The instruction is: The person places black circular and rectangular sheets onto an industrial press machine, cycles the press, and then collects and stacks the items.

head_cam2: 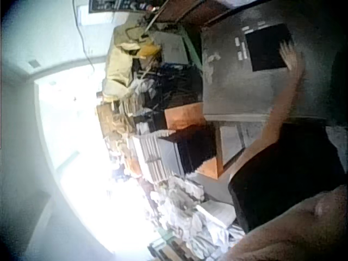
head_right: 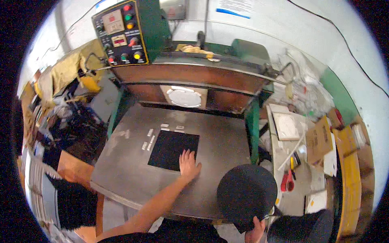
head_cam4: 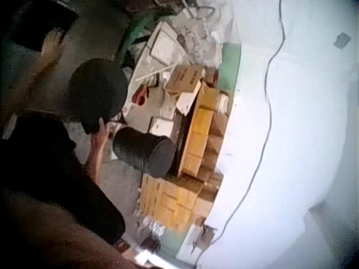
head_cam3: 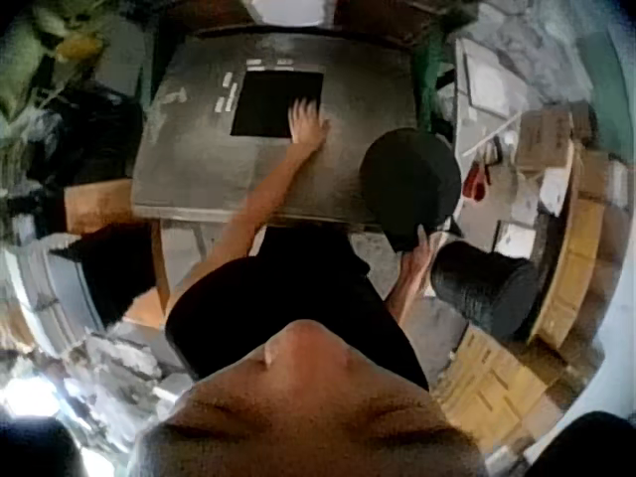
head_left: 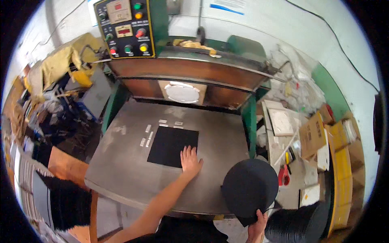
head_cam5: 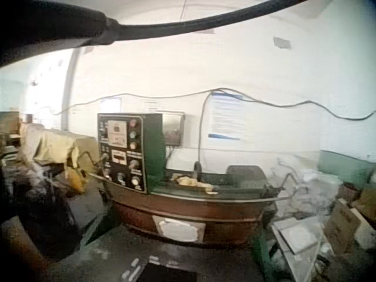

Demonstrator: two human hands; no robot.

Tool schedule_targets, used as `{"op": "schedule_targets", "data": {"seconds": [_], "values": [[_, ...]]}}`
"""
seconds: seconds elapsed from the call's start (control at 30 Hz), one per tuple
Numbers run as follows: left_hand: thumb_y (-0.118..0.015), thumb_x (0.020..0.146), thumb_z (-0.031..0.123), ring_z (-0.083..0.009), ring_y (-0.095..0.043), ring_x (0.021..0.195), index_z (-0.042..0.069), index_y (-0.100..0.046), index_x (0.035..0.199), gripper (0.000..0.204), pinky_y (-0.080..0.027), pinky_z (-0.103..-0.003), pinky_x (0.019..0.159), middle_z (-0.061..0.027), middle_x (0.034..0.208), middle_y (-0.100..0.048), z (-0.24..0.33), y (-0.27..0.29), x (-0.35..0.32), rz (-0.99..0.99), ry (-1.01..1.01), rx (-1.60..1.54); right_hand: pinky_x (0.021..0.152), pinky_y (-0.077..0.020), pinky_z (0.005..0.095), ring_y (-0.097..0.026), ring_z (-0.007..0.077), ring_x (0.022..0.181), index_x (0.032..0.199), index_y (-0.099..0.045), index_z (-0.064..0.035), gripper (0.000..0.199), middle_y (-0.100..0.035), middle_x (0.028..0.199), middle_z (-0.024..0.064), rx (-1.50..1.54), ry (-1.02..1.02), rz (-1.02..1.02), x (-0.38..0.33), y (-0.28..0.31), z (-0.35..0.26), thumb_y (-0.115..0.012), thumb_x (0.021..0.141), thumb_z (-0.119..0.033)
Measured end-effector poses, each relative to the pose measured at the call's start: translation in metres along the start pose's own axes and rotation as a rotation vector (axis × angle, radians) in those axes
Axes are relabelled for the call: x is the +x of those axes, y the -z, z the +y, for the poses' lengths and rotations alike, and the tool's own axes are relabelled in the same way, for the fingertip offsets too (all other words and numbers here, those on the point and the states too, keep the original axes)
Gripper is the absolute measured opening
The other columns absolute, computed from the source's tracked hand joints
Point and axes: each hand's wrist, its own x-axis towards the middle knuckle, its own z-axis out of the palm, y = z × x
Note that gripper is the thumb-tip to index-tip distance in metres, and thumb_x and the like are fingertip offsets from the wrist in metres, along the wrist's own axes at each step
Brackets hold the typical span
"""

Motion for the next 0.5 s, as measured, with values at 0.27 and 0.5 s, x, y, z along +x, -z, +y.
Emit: {"op": "schedule_targets", "data": {"seconds": [0.27, 0.5], "values": [[-0.064, 0.080, 0.024, -0.0355, -0.036, 0.136, 0.008, -0.056, 0.127, 0.051, -0.018, -0.060, 0.113, -0.0134, 0.134, -0.054, -0.037, -0.023, 0.050, -0.099, -0.190, 0.201, 0.097, -0.0467, 0.0377, -0.059, 0.0263, 0.112, 0.133, -0.050, -0.0007, 0.054, -0.062, 0.122, 0.0120, 0.000, 0.126, 0.214, -0.110, -0.056, -0.021, -0.064, 0.082, -0.012], [-0.060, 0.092, 0.042, -0.0259, -0.052, 0.122, 0.004, -0.053, 0.128, 0.053, -0.040, -0.044, 0.101, -0.0070, 0.127, -0.060, 0.057, 0.082, -0.062, -1.317, 0.239, -1.349, 0.088, -0.0497, 0.0349, -0.060, 0.0228, 0.105, 0.125, -0.054, 0.0015, 0.038, -0.062, 0.119, 0.0110, 0.016, 0.017, 0.376, -0.158, -0.016, 0.007, -0.060, 0.090, -0.011]]}}
